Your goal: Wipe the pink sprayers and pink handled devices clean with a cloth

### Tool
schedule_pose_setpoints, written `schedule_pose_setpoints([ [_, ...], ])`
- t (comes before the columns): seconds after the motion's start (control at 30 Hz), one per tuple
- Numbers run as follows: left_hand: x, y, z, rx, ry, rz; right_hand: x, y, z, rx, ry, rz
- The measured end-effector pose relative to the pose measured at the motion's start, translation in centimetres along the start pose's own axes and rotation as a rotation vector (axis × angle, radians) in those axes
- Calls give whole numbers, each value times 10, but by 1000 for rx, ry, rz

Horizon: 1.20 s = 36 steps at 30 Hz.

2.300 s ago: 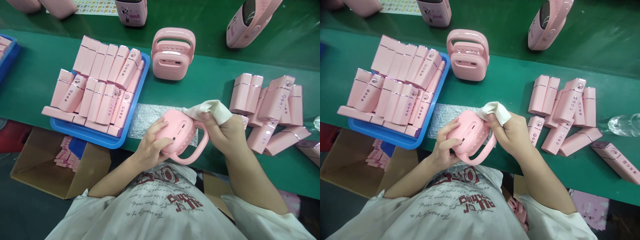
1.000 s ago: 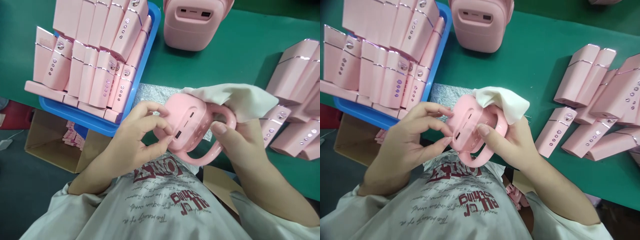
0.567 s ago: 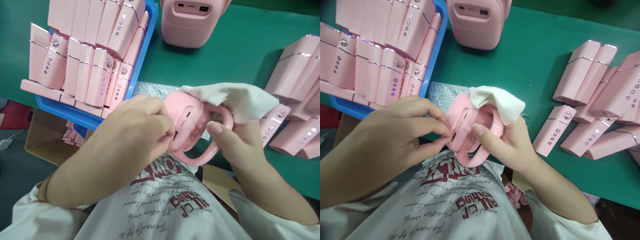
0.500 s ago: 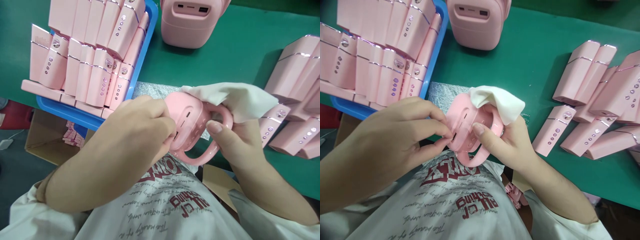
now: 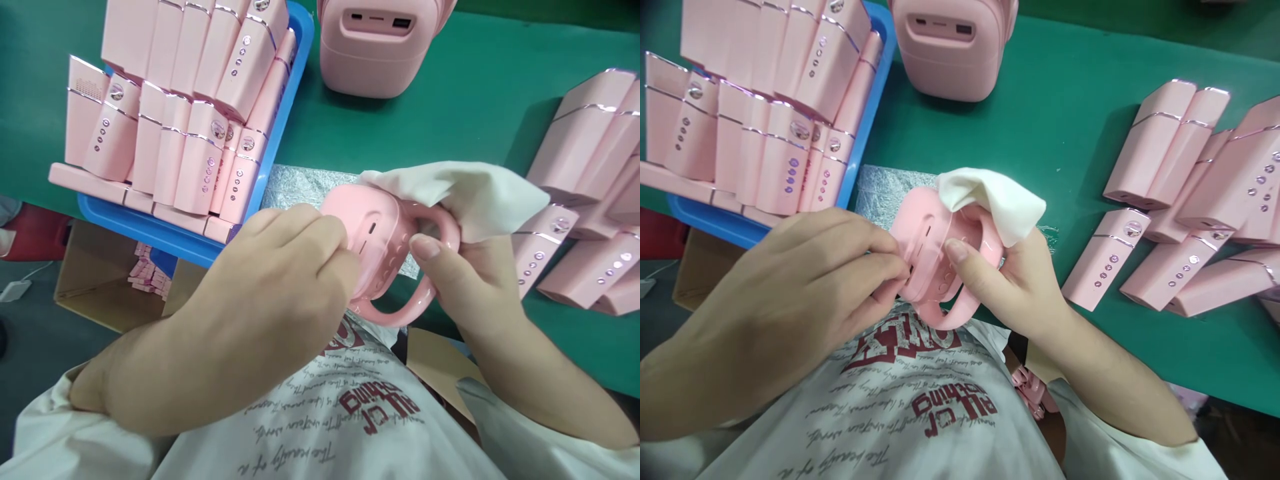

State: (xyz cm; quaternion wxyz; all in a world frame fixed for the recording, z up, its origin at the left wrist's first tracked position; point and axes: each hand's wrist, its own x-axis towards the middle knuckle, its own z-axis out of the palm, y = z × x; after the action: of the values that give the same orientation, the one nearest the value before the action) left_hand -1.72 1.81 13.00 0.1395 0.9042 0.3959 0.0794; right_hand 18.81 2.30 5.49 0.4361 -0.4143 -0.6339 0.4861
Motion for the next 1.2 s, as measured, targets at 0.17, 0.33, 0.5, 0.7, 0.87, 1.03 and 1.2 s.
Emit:
schedule_pose_setpoints([
  [0.17,-2,-4,4,98,4,74,0,2,1,-12,9,0],
  [0.33,-5,-7,8,42,38,37,1,1,2,5,15,14],
  [0.5,-5,-9,8,-10,32,-2,2,-2,1,31,16,15],
  [0.7,-9,-10,3,-159,40,-57,1,0,0,49,-4,15],
  [0.87,-7,-11,3,-176,29,-71,0,1,1,10,-9,-8],
  [1.03,-3,-14,-1,-92,-74,-42,1,3,1,-1,2,-31],
  [1.2,1,-14,-4,-13,-103,49,-1,6,0,-44,3,-20],
])
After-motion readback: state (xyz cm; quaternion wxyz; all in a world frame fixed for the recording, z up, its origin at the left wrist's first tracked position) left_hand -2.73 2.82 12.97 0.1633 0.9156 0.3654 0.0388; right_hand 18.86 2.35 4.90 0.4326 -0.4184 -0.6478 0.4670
